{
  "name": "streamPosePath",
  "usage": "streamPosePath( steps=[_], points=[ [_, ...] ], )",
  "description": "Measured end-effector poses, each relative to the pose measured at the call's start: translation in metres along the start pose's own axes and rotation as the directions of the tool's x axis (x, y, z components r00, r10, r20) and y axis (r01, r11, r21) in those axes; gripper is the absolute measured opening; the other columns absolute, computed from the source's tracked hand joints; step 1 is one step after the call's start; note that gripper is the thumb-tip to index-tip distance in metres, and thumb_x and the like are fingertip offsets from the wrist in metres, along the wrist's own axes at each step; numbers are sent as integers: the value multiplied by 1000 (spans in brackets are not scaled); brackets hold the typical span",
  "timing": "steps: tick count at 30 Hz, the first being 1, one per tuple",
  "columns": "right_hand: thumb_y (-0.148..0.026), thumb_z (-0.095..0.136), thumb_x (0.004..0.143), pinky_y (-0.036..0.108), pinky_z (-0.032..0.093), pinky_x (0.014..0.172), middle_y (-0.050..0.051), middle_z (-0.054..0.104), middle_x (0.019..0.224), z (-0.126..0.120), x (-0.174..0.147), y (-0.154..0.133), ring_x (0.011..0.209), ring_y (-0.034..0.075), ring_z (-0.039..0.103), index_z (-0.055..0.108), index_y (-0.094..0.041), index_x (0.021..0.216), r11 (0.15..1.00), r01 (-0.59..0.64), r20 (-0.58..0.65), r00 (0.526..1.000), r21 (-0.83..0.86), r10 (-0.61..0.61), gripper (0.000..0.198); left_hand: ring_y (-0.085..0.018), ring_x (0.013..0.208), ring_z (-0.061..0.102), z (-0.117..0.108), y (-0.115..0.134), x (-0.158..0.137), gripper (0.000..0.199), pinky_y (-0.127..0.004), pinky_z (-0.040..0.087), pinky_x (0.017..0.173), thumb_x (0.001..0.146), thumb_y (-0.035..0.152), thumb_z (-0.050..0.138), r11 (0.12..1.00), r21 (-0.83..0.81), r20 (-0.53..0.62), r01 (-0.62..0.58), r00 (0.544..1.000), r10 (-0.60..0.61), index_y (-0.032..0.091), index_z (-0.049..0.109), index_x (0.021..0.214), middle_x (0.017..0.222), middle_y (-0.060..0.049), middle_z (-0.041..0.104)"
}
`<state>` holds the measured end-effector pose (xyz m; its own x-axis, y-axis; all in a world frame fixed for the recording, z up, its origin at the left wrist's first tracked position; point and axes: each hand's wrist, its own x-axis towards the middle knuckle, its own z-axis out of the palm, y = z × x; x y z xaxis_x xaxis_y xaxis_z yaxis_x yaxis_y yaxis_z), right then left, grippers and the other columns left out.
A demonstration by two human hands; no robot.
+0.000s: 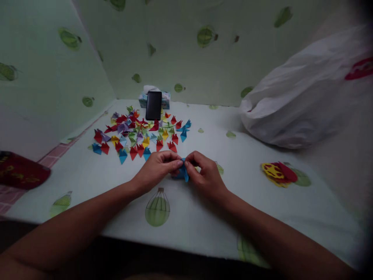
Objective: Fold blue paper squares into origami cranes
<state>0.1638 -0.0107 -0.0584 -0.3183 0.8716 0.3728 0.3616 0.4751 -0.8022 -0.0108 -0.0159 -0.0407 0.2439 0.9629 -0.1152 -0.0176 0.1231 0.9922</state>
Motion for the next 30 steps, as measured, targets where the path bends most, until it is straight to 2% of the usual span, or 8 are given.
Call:
streamPosePath(
  steps=[5,15,23,30],
  points=[
    [-20,50,88,28,39,62,2,57,71,2,-1,1,66,16,52,49,-22,74,999,38,-28,999,-34,-39,14,-11,63,57,1,-1,0,21,-24,48,62,70,31,79,1000,23,-17,-3,1000,4,14,71,81,72,0,66],
    [-22,50,89,29,40,63,2,57,72,6,-4,-1,67,16,52,51,-21,74,1000,29,-38,999,-10,-29,15,-9,59,56,5,1,-2,18,-23,46,60,67,24,79,1000,-2,-75,8,997,-8,13,68,76,65,2,64],
    [-30,55,88,26,39,59,0,55,69,1,-1,0,63,13,48,53,-19,76,957,-183,74,983,224,171,17,-9,59,57,3,-1,0,19,-23,47,61,65,23,80,997,-67,-48,40,998,-44,13,68,75,64,2,65],
    [-34,57,87,26,38,60,-1,52,70,0,1,2,64,12,45,54,-18,75,902,-253,100,967,350,233,20,-9,62,59,-1,-5,1,20,-22,49,63,69,26,81,995,-97,-27,30,999,-32,13,70,79,69,1,66]
  ],
)
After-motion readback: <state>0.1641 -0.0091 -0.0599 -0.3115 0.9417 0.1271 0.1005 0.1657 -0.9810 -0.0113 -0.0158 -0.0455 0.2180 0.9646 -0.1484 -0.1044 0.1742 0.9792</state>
